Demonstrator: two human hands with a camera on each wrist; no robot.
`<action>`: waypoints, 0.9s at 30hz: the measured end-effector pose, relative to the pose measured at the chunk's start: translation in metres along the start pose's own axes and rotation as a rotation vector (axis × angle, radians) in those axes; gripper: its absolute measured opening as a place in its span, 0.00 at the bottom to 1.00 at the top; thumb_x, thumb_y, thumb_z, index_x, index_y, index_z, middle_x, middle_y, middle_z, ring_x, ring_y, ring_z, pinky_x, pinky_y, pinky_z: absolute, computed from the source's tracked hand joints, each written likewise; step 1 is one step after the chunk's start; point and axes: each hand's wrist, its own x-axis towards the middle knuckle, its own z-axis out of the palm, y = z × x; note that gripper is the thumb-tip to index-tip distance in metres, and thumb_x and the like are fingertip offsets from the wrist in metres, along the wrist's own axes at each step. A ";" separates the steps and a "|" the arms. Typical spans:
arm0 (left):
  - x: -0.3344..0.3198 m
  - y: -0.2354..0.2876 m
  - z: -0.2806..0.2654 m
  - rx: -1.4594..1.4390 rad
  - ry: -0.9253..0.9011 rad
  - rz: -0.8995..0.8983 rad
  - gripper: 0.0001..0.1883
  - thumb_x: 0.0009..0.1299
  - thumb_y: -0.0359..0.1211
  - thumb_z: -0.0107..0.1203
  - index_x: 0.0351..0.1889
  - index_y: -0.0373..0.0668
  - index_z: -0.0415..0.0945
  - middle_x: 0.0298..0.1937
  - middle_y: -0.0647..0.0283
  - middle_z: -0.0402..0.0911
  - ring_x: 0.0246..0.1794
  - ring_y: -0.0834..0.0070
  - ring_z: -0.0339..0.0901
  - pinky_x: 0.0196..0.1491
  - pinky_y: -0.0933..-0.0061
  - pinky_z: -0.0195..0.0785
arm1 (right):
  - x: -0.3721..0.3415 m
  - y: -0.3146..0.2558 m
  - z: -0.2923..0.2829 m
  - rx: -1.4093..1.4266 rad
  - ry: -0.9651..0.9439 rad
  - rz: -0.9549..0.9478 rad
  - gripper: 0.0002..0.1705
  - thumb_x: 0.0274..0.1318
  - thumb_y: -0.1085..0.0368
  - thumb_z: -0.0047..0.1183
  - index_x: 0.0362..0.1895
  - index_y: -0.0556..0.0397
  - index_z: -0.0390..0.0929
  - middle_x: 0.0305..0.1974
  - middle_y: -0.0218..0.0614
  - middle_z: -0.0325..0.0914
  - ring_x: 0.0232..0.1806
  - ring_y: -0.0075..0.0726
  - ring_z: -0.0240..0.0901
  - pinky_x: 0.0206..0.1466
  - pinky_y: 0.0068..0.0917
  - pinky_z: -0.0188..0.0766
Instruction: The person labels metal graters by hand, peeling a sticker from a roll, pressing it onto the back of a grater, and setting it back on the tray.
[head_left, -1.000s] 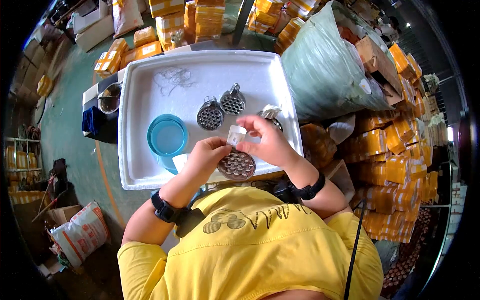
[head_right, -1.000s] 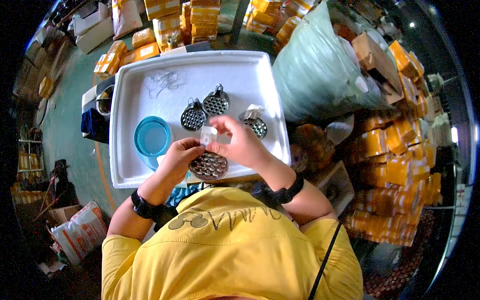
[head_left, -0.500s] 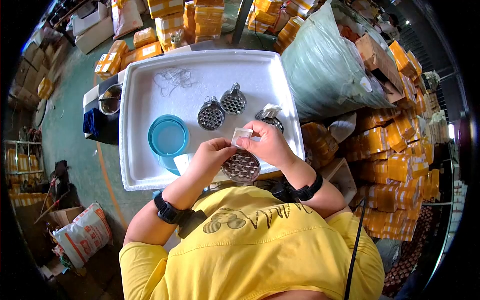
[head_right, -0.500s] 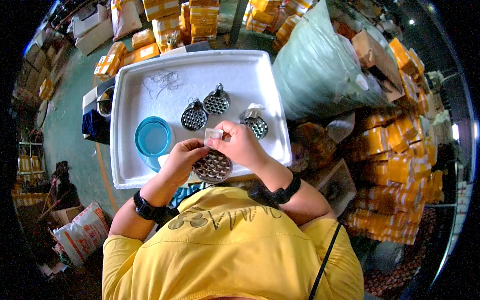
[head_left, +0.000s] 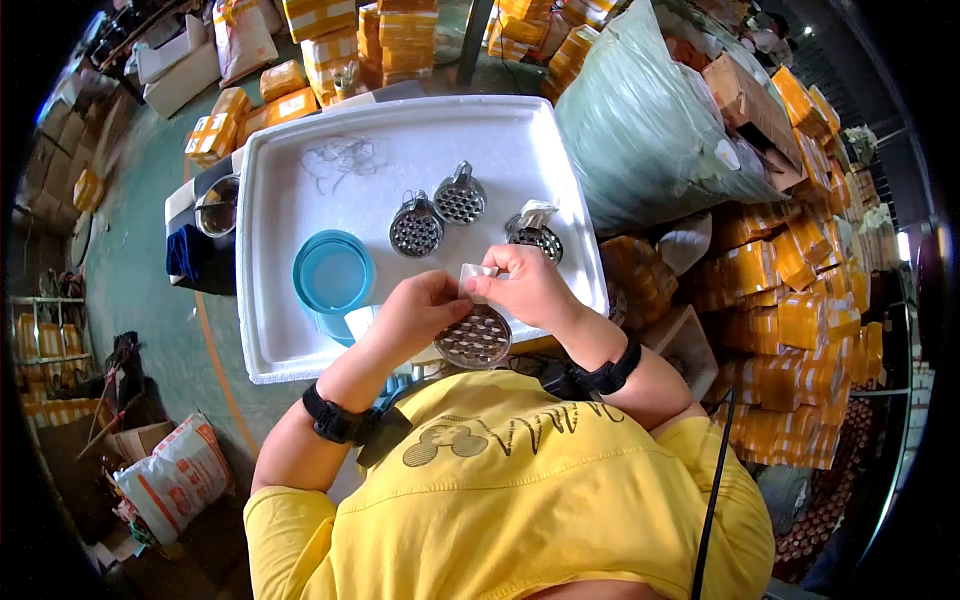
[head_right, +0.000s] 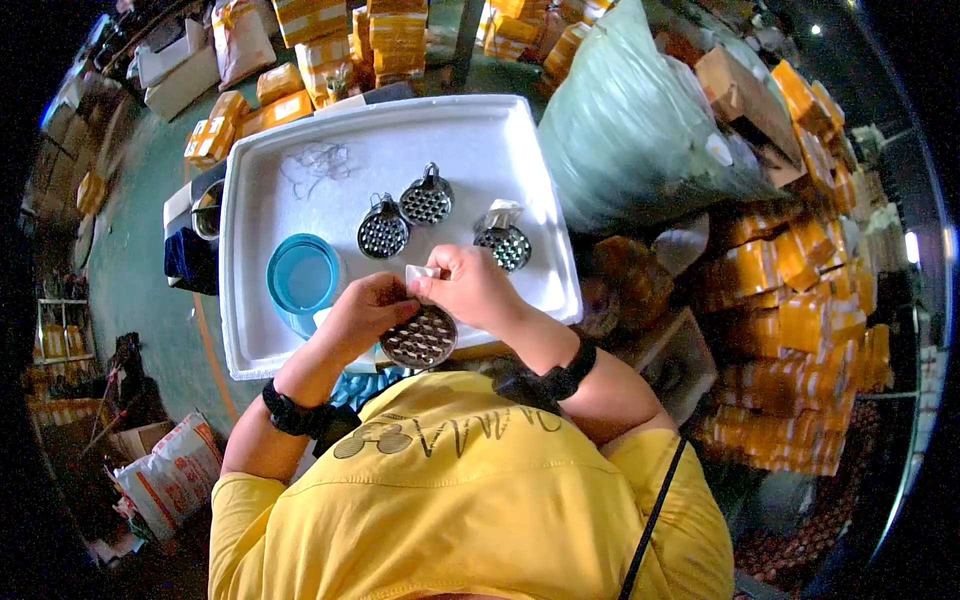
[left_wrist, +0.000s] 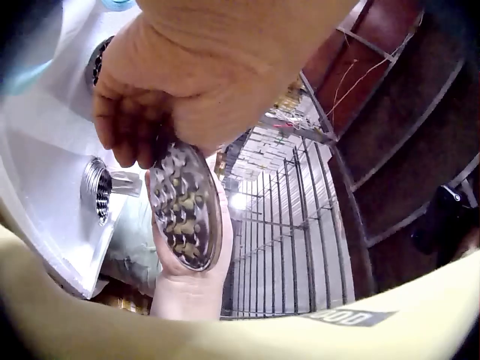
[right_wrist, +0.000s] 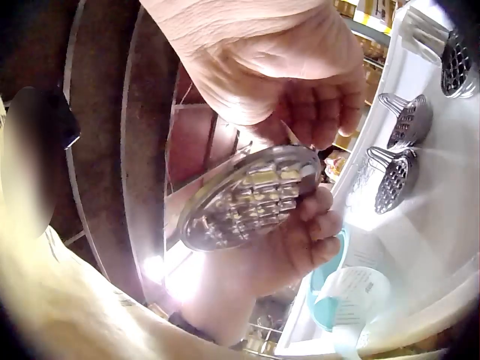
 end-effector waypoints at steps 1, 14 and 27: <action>0.002 -0.002 -0.001 0.027 -0.001 -0.039 0.08 0.63 0.30 0.53 0.34 0.32 0.73 0.28 0.66 0.76 0.28 0.84 0.70 0.32 0.81 0.65 | 0.001 0.003 0.000 0.003 -0.010 0.043 0.14 0.50 0.62 0.55 0.20 0.59 0.71 0.13 0.27 0.67 0.17 0.16 0.56 0.19 0.21 0.58; 0.006 -0.031 0.000 -0.141 0.004 -0.055 0.09 0.64 0.28 0.50 0.39 0.32 0.70 0.34 0.64 0.76 0.32 0.81 0.71 0.37 0.81 0.66 | -0.009 0.009 -0.003 0.178 -0.188 0.155 0.10 0.55 0.64 0.50 0.36 0.59 0.72 0.30 0.29 0.74 0.32 0.17 0.66 0.38 0.17 0.65; 0.012 -0.024 0.007 -0.123 0.095 0.117 0.06 0.64 0.28 0.51 0.33 0.33 0.71 0.26 0.67 0.74 0.25 0.85 0.67 0.29 0.83 0.62 | -0.022 0.006 0.010 0.147 -0.157 0.192 0.06 0.45 0.73 0.50 0.31 0.62 0.74 0.25 0.41 0.77 0.28 0.26 0.73 0.35 0.24 0.68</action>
